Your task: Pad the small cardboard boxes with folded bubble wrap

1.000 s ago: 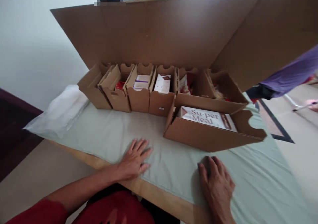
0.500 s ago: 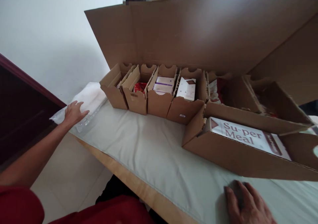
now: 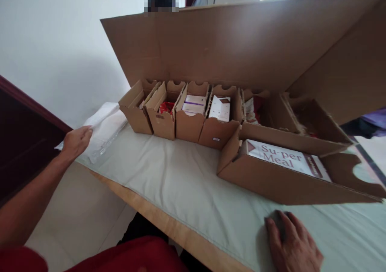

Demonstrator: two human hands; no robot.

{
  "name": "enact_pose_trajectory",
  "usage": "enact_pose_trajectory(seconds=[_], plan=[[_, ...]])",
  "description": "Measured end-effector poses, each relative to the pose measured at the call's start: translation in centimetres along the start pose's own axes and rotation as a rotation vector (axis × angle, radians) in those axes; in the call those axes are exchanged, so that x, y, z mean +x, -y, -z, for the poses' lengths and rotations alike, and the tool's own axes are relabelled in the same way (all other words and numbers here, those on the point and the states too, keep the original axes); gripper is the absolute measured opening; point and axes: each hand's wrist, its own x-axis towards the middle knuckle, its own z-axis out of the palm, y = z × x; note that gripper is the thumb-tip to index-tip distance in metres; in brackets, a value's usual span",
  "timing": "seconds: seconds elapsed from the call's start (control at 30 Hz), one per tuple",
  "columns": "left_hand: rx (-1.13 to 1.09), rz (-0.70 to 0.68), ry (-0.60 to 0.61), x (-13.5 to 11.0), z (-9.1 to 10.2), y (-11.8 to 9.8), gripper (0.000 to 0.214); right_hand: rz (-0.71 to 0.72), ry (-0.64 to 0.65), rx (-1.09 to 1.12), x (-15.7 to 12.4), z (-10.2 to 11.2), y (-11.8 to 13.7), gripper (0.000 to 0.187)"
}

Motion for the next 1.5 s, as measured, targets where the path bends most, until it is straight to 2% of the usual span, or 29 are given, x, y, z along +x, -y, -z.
enact_pose_trajectory(seconds=[0.1,0.17,0.27,0.33,0.4,0.43,0.53,0.6,0.67,0.73,0.8,0.87,0.93,1.0,1.1,1.17,1.33,1.5], plan=[[-0.144,-0.366,-0.127,-6.2,-1.0,-1.7,0.035,-0.040,0.045,0.015,-0.3,1.1,1.5,0.061],[-0.296,-0.516,-0.197,-10.8,-2.6,-3.2,0.028,-0.065,0.070,0.047,-0.5,1.8,2.3,0.057],[-0.549,-0.703,-0.169,-16.6,-5.0,-6.0,0.030,-0.079,0.027,0.118,-0.9,3.2,3.5,0.048],[-0.651,-0.777,-0.118,-19.0,-5.6,-8.3,0.035,-0.005,-0.032,0.218,-1.2,4.5,4.9,0.042],[-0.734,-0.838,0.040,-20.2,-5.1,-10.9,0.032,0.129,-0.028,0.381,-1.4,6.2,6.9,0.042],[-0.776,-0.853,0.155,-20.4,-4.4,-12.2,0.028,0.192,0.014,0.481,-1.4,7.0,8.1,0.045],[-0.911,-0.850,0.580,-19.9,-1.5,-16.1,0.027,0.244,0.272,0.829,-0.6,8.5,11.5,0.063],[-1.011,-0.855,0.862,-19.2,0.4,-18.6,0.034,0.159,0.481,1.120,0.2,8.2,13.0,0.080],[-1.127,-0.876,1.087,-18.5,1.6,-20.8,0.036,0.028,0.664,1.430,0.6,7.2,13.7,0.091],[-1.228,-0.864,1.232,-17.8,2.1,-22.5,0.035,-0.085,0.837,1.683,0.5,6.2,13.8,0.094],[-1.236,-0.833,1.302,-17.2,1.8,-23.5,0.033,-0.166,0.984,1.793,0.2,5.8,13.4,0.088],[-1.116,-0.782,1.300,-16.4,0.9,-24.2,0.035,-0.251,1.028,1.759,0.1,5.8,12.7,0.070],[-0.920,-0.705,1.244,-15.3,-0.7,-24.8,0.038,-0.356,0.937,1.649,0.3,6.1,12.1,0.051],[-0.752,-0.624,1.139,-14.3,-2.7,-25.1,0.038,-0.438,0.798,1.498,0.9,6.1,11.4,0.044],[-0.551,-0.597,0.924,-13.2,-5.3,-25.2,0.046,-0.454,0.577,1.225,1.3,5.5,10.3,0.046],[-0.473,-0.591,0.818,-12.9,-6.4,-24.8,0.056,-0.428,0.471,1.111,1.1,5.0,9.6,0.051],[-0.480,-0.541,0.711,-13.2,-7.1,-23.4,0.057,-0.451,0.430,1.158,-0.2,4.9,8.2,0.060],[-0.377,-0.622,0.606,-14.2,-7.9,-23.8,0.047,-0.415,0.392,1.100,-0.4,4.1,8.2,0.059]])
